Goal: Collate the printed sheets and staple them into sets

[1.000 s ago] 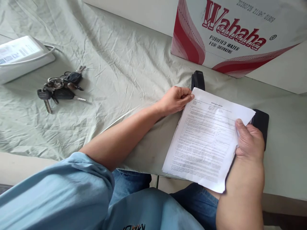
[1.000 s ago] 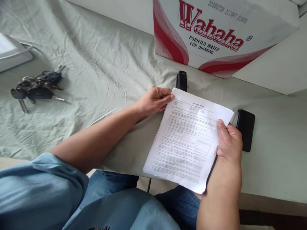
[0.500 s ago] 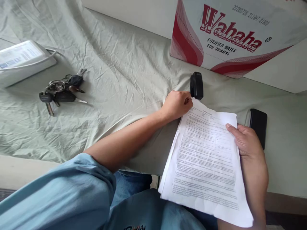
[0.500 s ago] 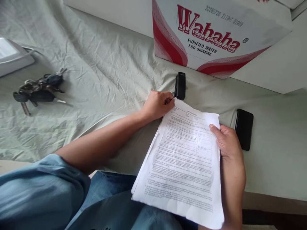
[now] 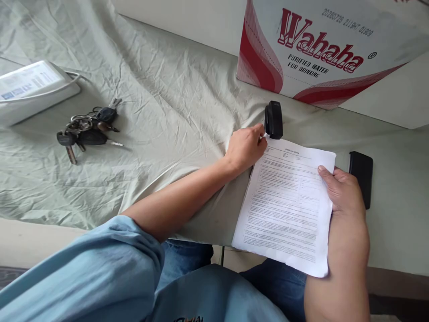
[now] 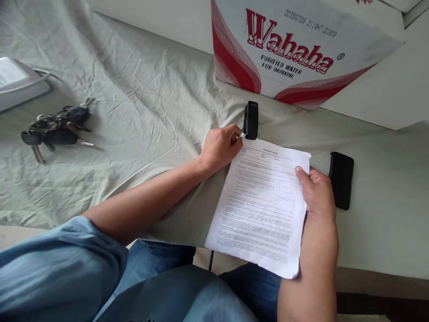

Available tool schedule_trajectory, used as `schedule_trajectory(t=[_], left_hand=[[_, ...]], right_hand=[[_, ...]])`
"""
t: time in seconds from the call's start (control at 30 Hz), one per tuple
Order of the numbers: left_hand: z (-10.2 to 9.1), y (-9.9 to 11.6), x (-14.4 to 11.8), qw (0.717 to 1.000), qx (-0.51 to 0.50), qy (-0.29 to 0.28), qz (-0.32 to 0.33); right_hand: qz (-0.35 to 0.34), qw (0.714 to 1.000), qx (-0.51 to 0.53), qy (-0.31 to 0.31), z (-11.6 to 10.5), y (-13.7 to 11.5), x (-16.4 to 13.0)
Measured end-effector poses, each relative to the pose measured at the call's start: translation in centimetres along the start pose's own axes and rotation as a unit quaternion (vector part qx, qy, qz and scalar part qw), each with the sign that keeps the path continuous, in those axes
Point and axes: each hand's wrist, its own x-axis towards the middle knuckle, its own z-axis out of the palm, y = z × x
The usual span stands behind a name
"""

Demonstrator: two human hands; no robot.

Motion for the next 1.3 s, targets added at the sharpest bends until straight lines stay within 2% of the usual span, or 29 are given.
schedule_trajectory(t=[0.1,0.17,0.27,0.43,0.57,0.67,0.77,0.83,0.93,1.03,1.1,1.17,1.3], left_hand=[[1.1,-2.4,0.5,0.986,-0.074,0.101,0.114],[1.6,-3.7,0.9,0.972,-0.102,0.077,0.197],[1.7,-4.6,1.3,0.961,-0.147,0.011,0.235],[0.5,-3.5,1.2,0.968,-0.140,-0.007,0.208],[-1.0,-1.1,0.5,0.986,-0.040,-0.030,0.159],[-1.7,0.4,-0.3,0.989,0.038,-0.054,0.134],[-1.3,0.1,-0.3,0.990,0.043,-0.043,0.128],[-0.6,-1.1,0.2,0.989,-0.001,-0.018,0.147],[0.6,-3.4,1.3,0.973,-0.127,-0.016,0.191],[0.9,-4.5,1.8,0.952,-0.273,0.017,0.139],[0.5,-4.2,1.7,0.934,-0.348,0.024,0.083],[-0.3,-3.4,1.4,0.916,-0.399,0.006,0.044],[-1.8,-2.2,0.8,0.888,-0.454,-0.060,0.037]], right_hand=[[0.015,0.999,0.026,0.016,0.2,0.4,0.1],[0.019,0.999,0.035,0.018,0.3,0.3,0.0],[0.028,0.999,0.034,0.021,0.3,0.0,-0.1],[0.035,0.999,0.023,0.025,0.3,-0.3,-0.3],[0.036,0.999,0.025,0.023,0.3,-0.5,-0.5],[0.031,0.999,0.024,0.026,0.5,-0.8,-0.4],[0.024,0.999,0.021,0.025,0.7,-1.2,-0.5],[0.023,0.999,0.031,0.012,0.6,-1.6,-0.8],[0.031,0.996,0.054,-0.066,0.1,-2.1,-2.0],[0.018,0.990,0.069,-0.125,-0.6,-2.3,-3.1],[-0.004,0.991,0.092,-0.093,-0.7,-2.2,-3.3],[-0.030,0.991,0.125,-0.028,-0.5,-1.8,-3.1],[-0.079,0.980,0.169,0.066,0.3,-1.3,-1.9]])
